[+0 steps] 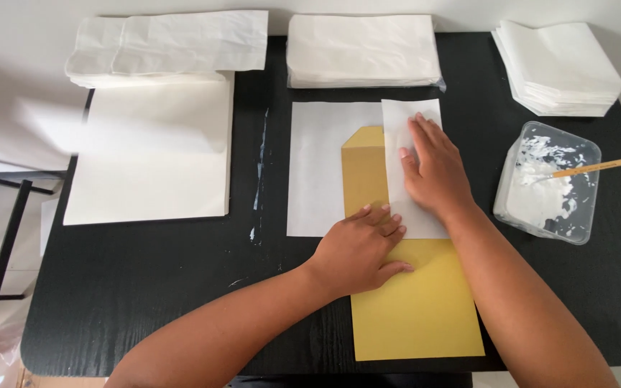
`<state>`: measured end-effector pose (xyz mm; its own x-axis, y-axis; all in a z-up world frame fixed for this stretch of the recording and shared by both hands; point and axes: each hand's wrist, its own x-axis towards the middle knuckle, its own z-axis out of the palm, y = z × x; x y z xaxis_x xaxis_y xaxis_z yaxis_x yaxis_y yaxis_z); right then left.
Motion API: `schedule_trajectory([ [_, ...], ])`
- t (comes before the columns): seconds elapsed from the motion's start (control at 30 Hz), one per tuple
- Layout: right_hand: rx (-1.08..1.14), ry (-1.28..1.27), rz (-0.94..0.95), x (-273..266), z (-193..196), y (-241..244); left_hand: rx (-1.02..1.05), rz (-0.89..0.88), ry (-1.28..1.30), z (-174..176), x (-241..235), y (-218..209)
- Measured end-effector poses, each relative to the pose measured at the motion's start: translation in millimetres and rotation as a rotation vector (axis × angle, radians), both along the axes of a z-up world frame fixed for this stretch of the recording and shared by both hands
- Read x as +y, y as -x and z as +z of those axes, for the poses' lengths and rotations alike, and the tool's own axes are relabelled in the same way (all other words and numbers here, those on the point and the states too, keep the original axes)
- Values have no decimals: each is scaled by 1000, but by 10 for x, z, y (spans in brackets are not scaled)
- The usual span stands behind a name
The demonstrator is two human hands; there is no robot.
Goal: The person applies white adhesive to a white sheet of paper using a brush, then folds and presses the paper onto a yellow backing sheet. The person repeats the process by applying more adhesive and folding another section of the paper.
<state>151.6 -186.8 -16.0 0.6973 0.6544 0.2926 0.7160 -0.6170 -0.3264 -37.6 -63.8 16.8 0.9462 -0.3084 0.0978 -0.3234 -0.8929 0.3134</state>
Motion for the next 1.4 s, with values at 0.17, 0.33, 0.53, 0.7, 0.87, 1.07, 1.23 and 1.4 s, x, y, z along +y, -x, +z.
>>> schedule_trajectory([
  [0.17,183,213,-115,92,168,72,40,-9,-23,66,-4,11],
  [0.33,217,281,-116,109,171,11,34,-18,-43,62,-9,13],
  [0.53,271,300,-94,127,251,47,7,-29,-89,59,16,28],
  [0.7,265,171,-70,81,304,71,10,-33,-104,26,27,-5],
  [0.87,298,87,-17,-380,669,713,-28,-51,-87,-9,34,23],
  [1.07,168,199,-76,-1093,404,1322,-144,-47,-81,-254,51,-25],
  [1.23,29,158,-44,-1224,123,1447,-267,-81,-155,-133,11,-176],
  [1.4,67,118,-68,-1216,134,1481,-513,-148,-133,-97,-137,-566],
])
